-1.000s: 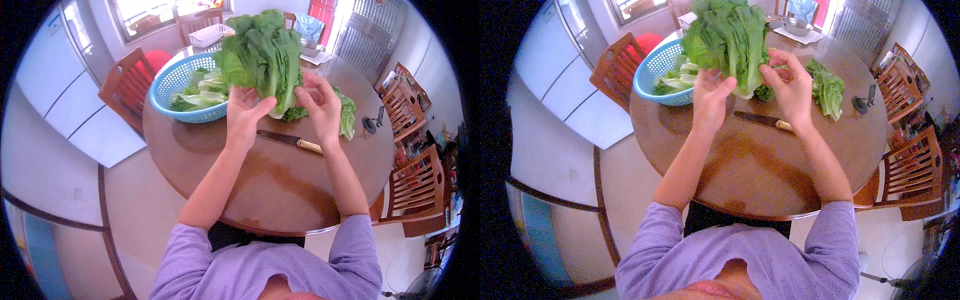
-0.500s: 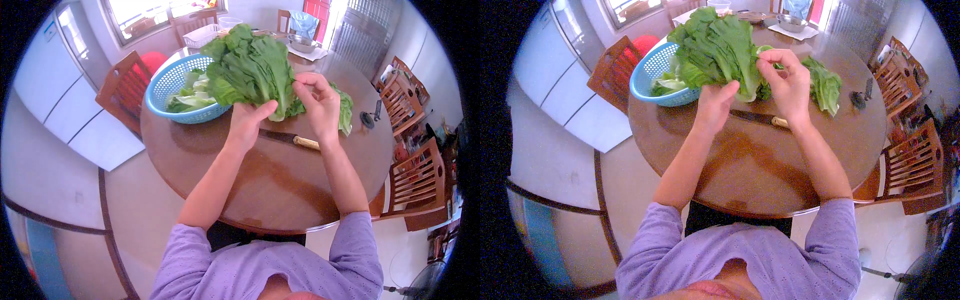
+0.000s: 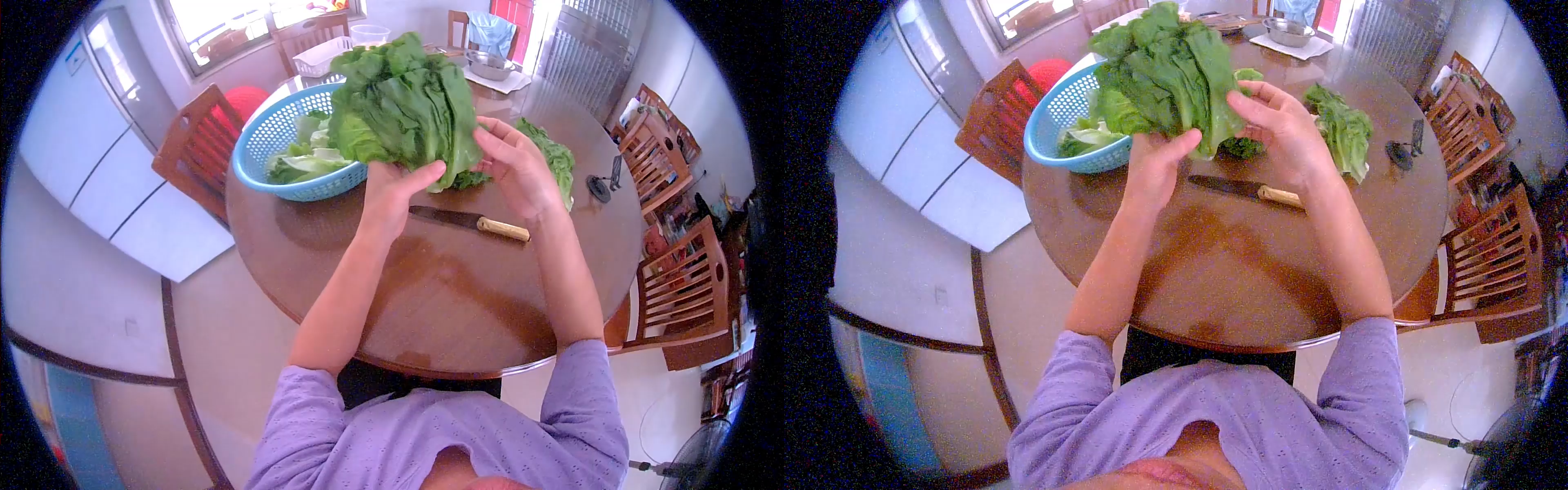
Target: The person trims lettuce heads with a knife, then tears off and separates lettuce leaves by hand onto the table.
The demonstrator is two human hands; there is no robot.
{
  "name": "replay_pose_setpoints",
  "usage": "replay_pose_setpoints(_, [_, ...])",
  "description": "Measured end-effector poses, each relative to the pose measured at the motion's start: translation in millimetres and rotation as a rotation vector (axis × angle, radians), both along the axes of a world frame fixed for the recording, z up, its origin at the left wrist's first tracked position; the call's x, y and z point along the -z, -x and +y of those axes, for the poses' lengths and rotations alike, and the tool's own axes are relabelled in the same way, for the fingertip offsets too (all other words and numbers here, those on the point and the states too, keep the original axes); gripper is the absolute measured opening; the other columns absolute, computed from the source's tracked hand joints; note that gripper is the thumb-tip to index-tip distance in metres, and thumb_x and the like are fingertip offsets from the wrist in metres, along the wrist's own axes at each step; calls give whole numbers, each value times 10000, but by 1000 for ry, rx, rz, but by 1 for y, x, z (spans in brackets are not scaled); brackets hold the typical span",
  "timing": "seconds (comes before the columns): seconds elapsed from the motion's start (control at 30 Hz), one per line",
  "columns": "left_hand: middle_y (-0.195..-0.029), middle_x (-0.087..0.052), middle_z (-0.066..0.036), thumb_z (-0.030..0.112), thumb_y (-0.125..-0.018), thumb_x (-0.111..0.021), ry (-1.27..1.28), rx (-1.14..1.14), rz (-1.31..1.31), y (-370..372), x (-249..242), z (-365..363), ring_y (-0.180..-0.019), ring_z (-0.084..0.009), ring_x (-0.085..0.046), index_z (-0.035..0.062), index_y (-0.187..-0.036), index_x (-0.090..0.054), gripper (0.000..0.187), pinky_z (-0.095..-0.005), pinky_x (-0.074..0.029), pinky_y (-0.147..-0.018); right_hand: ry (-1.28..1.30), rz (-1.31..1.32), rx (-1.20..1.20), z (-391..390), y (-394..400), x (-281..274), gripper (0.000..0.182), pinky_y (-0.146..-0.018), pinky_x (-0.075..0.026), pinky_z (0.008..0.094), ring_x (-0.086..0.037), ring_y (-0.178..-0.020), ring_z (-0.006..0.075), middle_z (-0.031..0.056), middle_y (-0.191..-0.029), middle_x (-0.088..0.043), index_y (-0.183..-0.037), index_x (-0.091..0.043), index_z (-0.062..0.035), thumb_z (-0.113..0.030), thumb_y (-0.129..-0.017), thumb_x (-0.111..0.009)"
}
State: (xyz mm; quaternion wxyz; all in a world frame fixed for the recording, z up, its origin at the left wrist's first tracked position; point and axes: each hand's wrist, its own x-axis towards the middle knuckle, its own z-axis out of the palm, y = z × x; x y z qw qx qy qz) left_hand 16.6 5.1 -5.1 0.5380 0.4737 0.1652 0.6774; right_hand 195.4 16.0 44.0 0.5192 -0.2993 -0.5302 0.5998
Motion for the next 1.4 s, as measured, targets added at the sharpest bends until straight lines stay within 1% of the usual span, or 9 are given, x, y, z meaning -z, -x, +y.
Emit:
replay_pose_setpoints(0.1, [-1271, -525, -108, -11, -714, -756, 4, 5, 6, -1, 5, 4, -1187, -218, -496, -24, -1347, -379, 737, -345, -389, -1011, -44, -32, -38, -7, 4, -4, 346, -854, -453, 287, -600, -973, 107, 21, -1107, -643, -1188, -571, -37, -189, -889, -653])
replay_pose_setpoints(0.4, [-1325, -495, -115, 1, -787, -680, 139, 139, -146, 2, -1, -1, -1214, -237, -499, -20, -1384, -325, 695, -363, -407, -1021, -132, 4, 47, -3, 2, -1, 281, -870, -450, 296, -614, -964, 123, 24, -1082, -669, -1158, -615, -46, -148, -897, -635])
replay_pose_setpoints(0.7, [-1331, -493, -116, 29, -818, -659, 79, 195, -153, 1, 5, 2, -1206, -235, -509, -11, -1392, -313, 672, -380, -434, -991, -134, 71, 31, -5, 3, -3, 280, -901, -458, 295, -618, -974, 135, 43, -1069, -672, -1152, -618, -22, -126, -893, -630])
replay_pose_setpoints(1.0, [-1268, -558, -100, 53, -849, -645, 113, 233, -168, -1, 6, 1, -1139, -221, -561, 11, -1347, -413, 551, -385, -484, -940, -145, 78, 79, -1, -2, -5, 294, -874, -467, 290, -622, -948, 129, 41, -1050, -670, -1154, -601, -23, -147, -891, -639])
replay_pose_setpoints(1.1, [-1251, -569, -86, 66, -847, -658, 145, 221, -145, 0, 5, -1, -1114, -204, -577, 17, -1328, -434, 533, -372, -504, -914, -286, -17, 420, 5, 2, -2, 292, -828, -465, 272, -611, -910, 115, 28, -999, -668, -1137, -593, -8, -147, -887, -647])
replay_pose_setpoints(1.2, [-1219, -587, -75, 82, -840, -680, 181, 130, -141, -1, 2, -4, -1093, -185, -587, 22, -1306, -461, 519, -348, -501, -906, -771, -148, 723, 1, 10, -7, 247, -765, -464, 251, -604, -851, 113, 24, -958, -658, -1075, -616, -18, -152, -874, -667])
replay_pose_setpoints(1.3, [-1195, -597, -62, 90, -831, -702, 231, 34, -102, -1, 2, -6, -1075, -171, -591, 33, -1285, -490, 504, -325, -490, -906, -705, -425, 457, -15, 3, -9, 205, -719, -473, 247, -604, -802, 118, 30, -937, -652, -997, -641, -25, -157, -851, -697])
replay_pose_setpoints(1.33, [-1196, -595, -60, 91, -824, -712, 226, 42, -102, -1, 3, -6, -1076, -168, -588, 30, -1280, -496, 508, -320, -484, -911, -737, -492, 448, -21, 9, -11, 191, -677, -477, 248, -603, -756, 119, 39, -893, -652, -942, -651, -19, -148, -820, -721])
replay_pose_setpoints(1.4, [-1198, -592, -56, 91, -811, -730, 217, 58, -102, -1, 5, -4, -1076, -160, -582, 24, -1271, -507, 516, -311, -472, -921, -764, -601, 447, -21, 14, -8, 191, -667, -476, 249, -603, -747, 118, 41, -866, -654, -939, -648, -12, -135, -813, -721])
